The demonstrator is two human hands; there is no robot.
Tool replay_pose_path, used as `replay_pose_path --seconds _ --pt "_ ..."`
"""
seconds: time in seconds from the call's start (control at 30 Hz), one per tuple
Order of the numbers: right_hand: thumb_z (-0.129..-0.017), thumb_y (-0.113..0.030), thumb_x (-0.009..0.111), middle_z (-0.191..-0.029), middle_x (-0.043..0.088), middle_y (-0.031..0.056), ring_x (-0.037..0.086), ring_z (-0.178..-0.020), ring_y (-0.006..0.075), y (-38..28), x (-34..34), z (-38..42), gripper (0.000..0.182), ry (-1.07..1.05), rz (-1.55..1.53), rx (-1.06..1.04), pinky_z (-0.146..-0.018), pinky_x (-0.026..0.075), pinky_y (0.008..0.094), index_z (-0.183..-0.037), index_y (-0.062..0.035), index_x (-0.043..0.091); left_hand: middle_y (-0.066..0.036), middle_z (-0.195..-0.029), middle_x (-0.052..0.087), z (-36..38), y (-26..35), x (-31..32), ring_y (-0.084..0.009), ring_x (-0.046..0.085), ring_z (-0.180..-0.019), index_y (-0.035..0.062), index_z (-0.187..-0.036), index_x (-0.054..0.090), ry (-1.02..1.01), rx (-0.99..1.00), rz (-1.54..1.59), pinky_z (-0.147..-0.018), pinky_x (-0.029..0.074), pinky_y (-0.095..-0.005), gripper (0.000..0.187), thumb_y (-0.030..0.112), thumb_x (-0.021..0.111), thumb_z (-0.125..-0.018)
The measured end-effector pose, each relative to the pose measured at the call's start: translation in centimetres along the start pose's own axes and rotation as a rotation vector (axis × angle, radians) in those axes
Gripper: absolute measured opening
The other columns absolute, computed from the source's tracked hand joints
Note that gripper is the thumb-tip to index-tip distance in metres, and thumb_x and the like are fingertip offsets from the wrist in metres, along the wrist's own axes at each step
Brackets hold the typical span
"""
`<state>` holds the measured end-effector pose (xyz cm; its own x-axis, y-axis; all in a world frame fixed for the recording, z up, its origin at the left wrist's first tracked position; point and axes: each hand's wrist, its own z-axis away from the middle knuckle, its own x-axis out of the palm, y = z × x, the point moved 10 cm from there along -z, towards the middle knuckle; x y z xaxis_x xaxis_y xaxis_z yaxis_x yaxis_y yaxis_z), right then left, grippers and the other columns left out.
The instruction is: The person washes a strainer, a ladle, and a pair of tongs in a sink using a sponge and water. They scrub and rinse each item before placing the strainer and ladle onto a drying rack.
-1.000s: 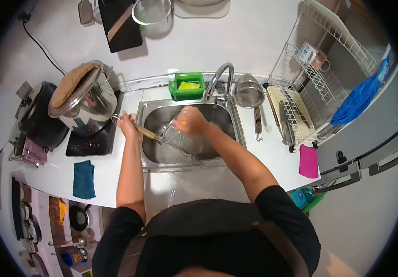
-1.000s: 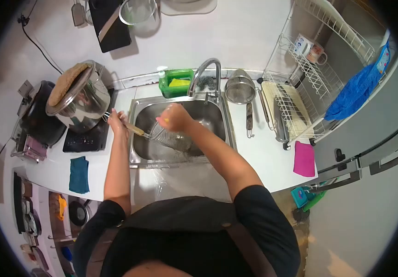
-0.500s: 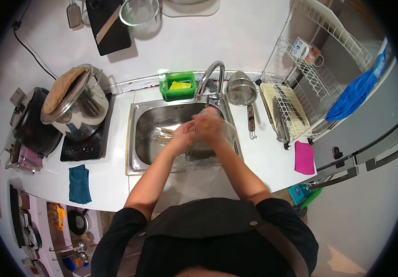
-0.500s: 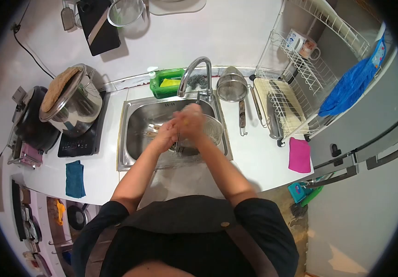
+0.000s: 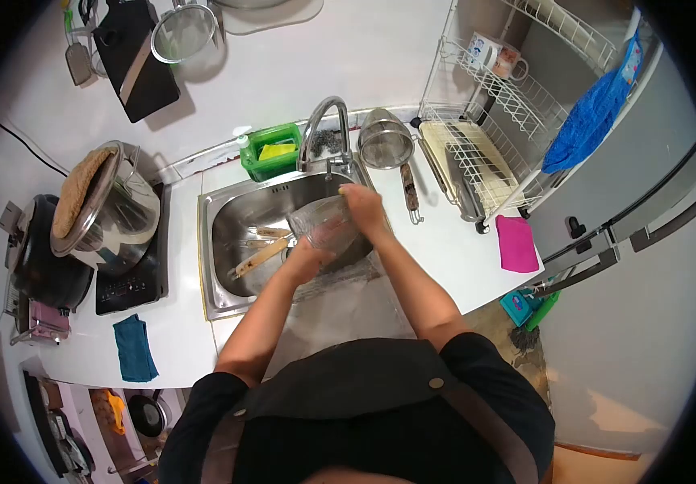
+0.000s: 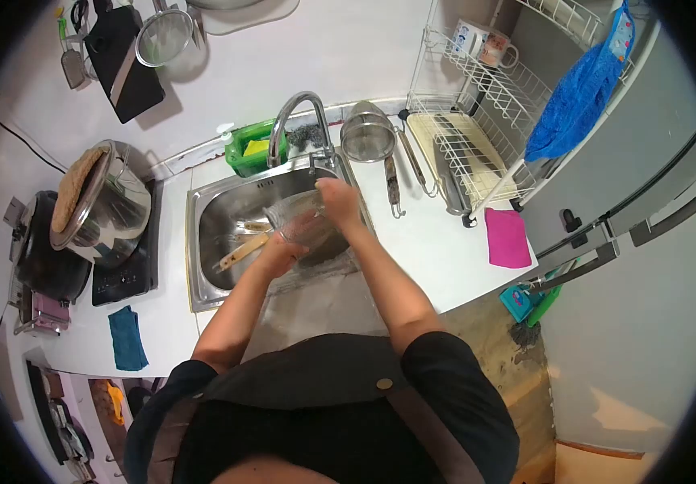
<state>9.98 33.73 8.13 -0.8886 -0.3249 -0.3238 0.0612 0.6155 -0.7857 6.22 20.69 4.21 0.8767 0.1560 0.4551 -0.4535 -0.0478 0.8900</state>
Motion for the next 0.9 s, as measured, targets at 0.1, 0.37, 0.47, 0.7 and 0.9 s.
replay_pose_path --seconds 0.1,0.37,0.47,0.7,0.9 --pt "-0.076 -0.018 0.048 -0.075 0.061 0.0124 0.057 -0.072 0.0285 -9.7 1.7 2.3 0.02 -0.009 0.083 -0.438 -0.067 0.045 0.0377 -0.074 -0.005 0.063 -0.006 -0.121 0.043 -0.8 -1.5 -1.3 -0.018 0.039 -0.113 0.0072 -0.126 0.034 0.064 -0.054 0.008 -0.083 0.037 -0.0277 0.062 -0.006 0.048 -0.066" --pt "-0.073 -0.019 0.053 -0.078 0.061 0.0128 0.057 -0.07 0.0253 0.8 2.5 -1.4 0.019 -0.372 -0.227 0.465 -0.062 0.045 0.0357 -0.082 -0.005 0.062 -0.009 -0.123 0.042 0.8 -1.2 -1.5 -0.0229 0.043 -0.11 0.0055 -0.122 0.037 0.094 0.344 -0.595 -0.093 0.034 -0.0336 0.048 0.012 0.053 -0.077" --pt "-0.071 -0.019 0.053 -0.082 0.061 0.0113 0.057 -0.07 0.0251 3.6 3.1 -1.3 0.021 -0.341 -0.568 0.539 -0.059 0.044 0.0328 -0.085 -0.0066 0.063 -0.012 -0.116 0.046 0.2 -2.4 -3.8 -0.022 0.045 -0.107 0.0026 -0.112 0.045 -0.039 0.361 -0.357 -0.09 0.036 -0.0353 0.037 0.005 0.049 -0.076" --pt "-0.076 -0.025 0.049 -0.092 0.061 0.0081 0.057 -0.084 0.0257 -11.0 5.9 4.3 0.025 -0.468 0.398 -0.48 -0.074 0.045 0.0334 -0.089 -0.0084 0.062 -0.008 -0.117 0.046 -0.1 -4.2 -3.7 -0.0215 0.047 -0.105 0.0052 -0.119 0.039 0.149 0.006 0.333 -0.086 0.04 -0.036 0.05 0.001 0.052 -0.071" --pt "-0.078 -0.025 0.047 -0.087 0.061 0.0074 0.057 -0.084 0.0256 -0.3 2.6 0.4 0.025 -0.348 0.132 0.155 -0.075 0.042 0.0356 -0.09 -0.0092 0.063 -0.007 -0.113 0.048 2.1 0.1 -0.1 -0.0189 0.046 -0.106 0.0025 -0.118 0.038 0.03 0.172 0.042 -0.087 0.039 -0.0314 0.056 -0.009 0.05 -0.065"
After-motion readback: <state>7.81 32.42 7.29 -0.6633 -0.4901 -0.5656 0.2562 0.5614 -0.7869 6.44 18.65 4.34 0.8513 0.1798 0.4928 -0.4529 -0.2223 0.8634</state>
